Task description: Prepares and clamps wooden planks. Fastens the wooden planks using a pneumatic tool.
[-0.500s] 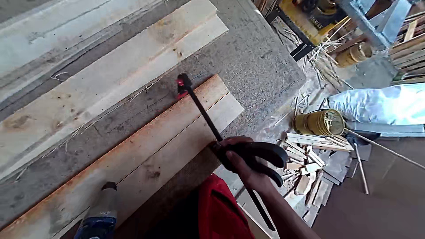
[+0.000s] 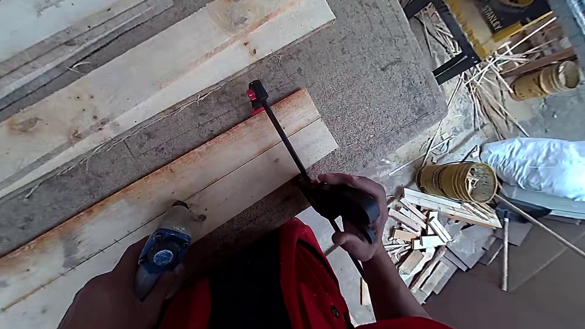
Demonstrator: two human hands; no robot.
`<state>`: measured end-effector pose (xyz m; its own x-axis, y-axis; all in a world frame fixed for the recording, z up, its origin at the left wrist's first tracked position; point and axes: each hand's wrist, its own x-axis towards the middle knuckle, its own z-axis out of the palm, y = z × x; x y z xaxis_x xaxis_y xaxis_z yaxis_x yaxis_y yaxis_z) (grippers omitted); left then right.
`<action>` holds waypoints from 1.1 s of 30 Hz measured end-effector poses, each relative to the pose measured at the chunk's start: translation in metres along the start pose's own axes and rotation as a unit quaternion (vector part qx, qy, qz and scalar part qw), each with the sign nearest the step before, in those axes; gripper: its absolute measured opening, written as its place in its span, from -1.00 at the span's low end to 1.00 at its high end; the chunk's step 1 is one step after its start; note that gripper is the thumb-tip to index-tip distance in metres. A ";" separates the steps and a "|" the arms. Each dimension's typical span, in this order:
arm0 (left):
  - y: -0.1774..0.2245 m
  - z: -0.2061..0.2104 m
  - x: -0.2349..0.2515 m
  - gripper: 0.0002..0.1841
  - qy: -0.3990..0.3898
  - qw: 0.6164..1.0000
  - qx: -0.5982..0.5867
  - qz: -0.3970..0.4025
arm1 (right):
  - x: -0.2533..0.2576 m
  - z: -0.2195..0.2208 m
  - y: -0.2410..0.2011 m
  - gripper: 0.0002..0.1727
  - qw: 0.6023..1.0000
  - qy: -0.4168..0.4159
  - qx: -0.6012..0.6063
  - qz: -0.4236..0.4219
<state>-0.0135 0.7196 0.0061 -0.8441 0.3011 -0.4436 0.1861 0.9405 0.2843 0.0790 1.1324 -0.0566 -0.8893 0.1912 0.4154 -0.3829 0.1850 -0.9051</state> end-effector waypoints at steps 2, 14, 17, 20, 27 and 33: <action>-0.002 -0.001 0.004 -0.22 0.001 1.000 0.002 0.018 | 0.009 0.010 0.002 -0.44 1.000 0.024 0.009 0.016; 0.009 -0.036 0.047 -0.30 -0.021 0.978 -0.104 0.180 | 0.033 0.003 0.003 -0.50 0.997 0.070 -0.002 0.042; 0.011 -0.042 0.075 -0.47 -0.082 0.973 -0.181 0.114 | 0.025 -0.001 -0.009 -0.19 0.998 0.038 0.015 0.045; 0.010 -0.047 0.086 -0.50 -0.134 0.956 -0.252 0.064 | 0.030 0.000 -0.009 -0.36 0.996 0.050 0.053 0.049; 0.013 -0.047 0.076 -0.55 -0.120 0.961 -0.247 0.005 | 0.049 0.018 0.002 -0.74 0.982 0.161 0.086 0.039; 0.064 -0.040 0.069 -0.35 -0.160 0.968 -0.169 0.096 | 0.031 0.001 0.001 -0.60 0.993 0.081 0.065 0.064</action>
<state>-0.0801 0.7945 0.0275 -0.6012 0.5501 -0.5796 0.1039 0.7730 0.6259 0.0513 1.1375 -0.0445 -0.8850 0.3589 0.2966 -0.3083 0.0257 -0.9510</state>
